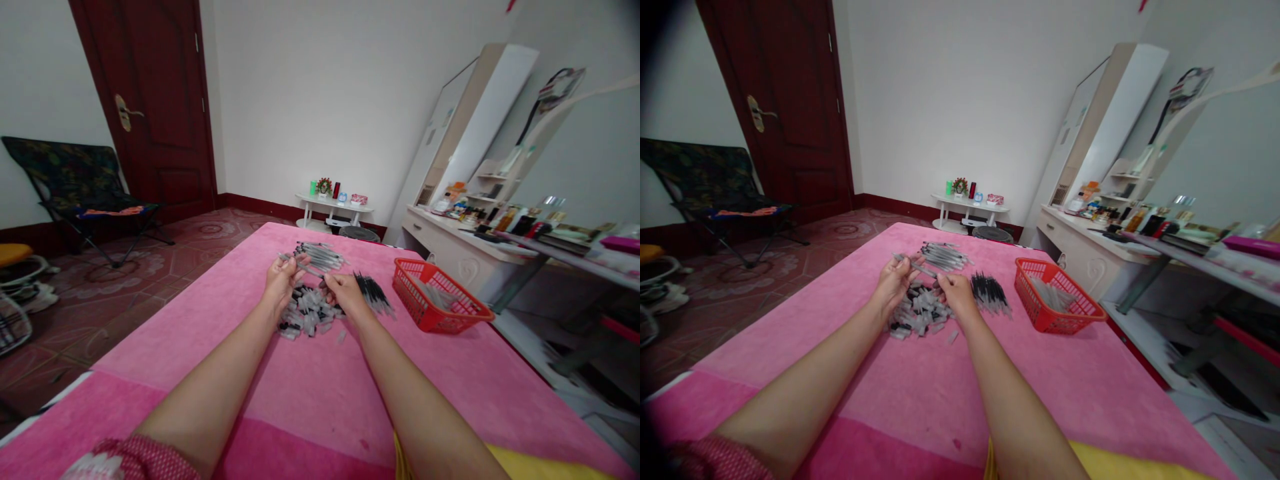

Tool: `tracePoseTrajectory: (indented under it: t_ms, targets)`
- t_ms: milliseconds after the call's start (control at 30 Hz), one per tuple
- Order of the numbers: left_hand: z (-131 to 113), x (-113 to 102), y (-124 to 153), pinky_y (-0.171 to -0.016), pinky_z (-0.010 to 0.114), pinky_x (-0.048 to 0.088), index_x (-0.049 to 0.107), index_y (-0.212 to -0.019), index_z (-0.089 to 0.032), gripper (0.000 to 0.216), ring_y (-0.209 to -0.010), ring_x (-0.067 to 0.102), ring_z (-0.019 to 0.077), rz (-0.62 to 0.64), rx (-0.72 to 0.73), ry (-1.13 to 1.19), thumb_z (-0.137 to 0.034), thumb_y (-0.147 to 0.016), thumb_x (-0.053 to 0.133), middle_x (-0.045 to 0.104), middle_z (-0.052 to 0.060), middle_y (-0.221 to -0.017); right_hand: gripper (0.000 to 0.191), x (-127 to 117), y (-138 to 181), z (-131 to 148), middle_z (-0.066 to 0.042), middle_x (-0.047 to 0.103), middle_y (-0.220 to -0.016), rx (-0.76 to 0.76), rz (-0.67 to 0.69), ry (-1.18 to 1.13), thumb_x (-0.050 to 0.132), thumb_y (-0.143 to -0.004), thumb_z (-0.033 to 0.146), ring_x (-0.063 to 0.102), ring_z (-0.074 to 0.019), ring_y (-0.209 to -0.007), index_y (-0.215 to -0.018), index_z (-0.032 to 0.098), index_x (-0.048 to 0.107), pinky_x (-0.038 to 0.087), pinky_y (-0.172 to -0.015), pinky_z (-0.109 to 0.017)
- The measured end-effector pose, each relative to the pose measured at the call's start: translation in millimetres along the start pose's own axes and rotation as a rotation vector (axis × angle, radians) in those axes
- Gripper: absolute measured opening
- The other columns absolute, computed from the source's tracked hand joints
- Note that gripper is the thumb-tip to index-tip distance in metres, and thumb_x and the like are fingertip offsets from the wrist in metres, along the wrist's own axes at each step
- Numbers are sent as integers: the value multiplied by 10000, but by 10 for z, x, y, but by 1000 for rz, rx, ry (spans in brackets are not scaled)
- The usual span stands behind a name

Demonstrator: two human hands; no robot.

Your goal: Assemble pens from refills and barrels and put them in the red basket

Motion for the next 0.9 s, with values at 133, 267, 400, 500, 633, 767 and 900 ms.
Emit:
tracePoseTrajectory:
  t_ms: [133,267,400,500,633,767,900]
  targets:
    - [25,-32,10,-849,336,503,442,-883,-187,163,-1036,629,198,-43,-33,55,-277,-833,568,643,112,-1145,247,-60,-3,48,22,542,-503,-94,-74,62,599,-683,394,424,-82,-396,-618,155,592,327,-380,-193]
    - [28,-46,11,-816,313,512,459,-862,-177,141,-978,653,189,-57,-44,142,-216,-815,586,670,99,-1075,249,-48,1,23,28,547,-525,-57,-64,59,603,-673,407,466,-96,-415,-663,159,583,356,-385,-199]
    - [35,-7,25,-790,323,518,476,-846,-169,201,-936,666,204,-36,-60,189,-210,-762,654,695,84,-970,320,-20,6,35,17,549,-508,-68,-44,78,538,-727,453,431,-87,-374,-624,152,573,327,-367,-201]
    - [51,-2,31,-757,308,522,496,-835,-161,216,-911,673,209,-43,-65,210,-210,-737,681,700,78,-927,242,-59,5,93,20,546,-501,-158,-102,124,585,-694,377,431,-87,-395,-625,146,586,326,-390,-200]
    - [63,-28,31,-704,265,523,517,-825,-159,197,-872,681,193,-77,-72,211,-212,-733,683,698,62,-894,208,-72,9,122,20,570,-535,-186,-134,158,624,-667,354,482,-104,-439,-698,149,611,360,-423,-205]
    - [57,-2,39,-687,251,525,518,-826,-162,217,-841,686,185,-60,-78,213,-210,-716,698,698,56,-879,312,-40,10,61,2,587,-534,-89,-92,195,520,-752,431,496,-116,-405,-650,149,604,357,-396,-214]
    - [75,5,45,-636,226,523,522,-820,-160,225,-810,691,185,-53,-75,203,-218,-704,706,694,55,-878,249,-105,14,107,-4,604,-522,-164,-174,333,592,-708,377,522,-123,-456,-624,146,630,361,-439,-206]
Point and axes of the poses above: each hand's wrist, its own y-axis away from the middle knuckle, its own x-axis out of the palm, z = x × y, the point moved 8 cm from there along -y, towards the middle knuckle
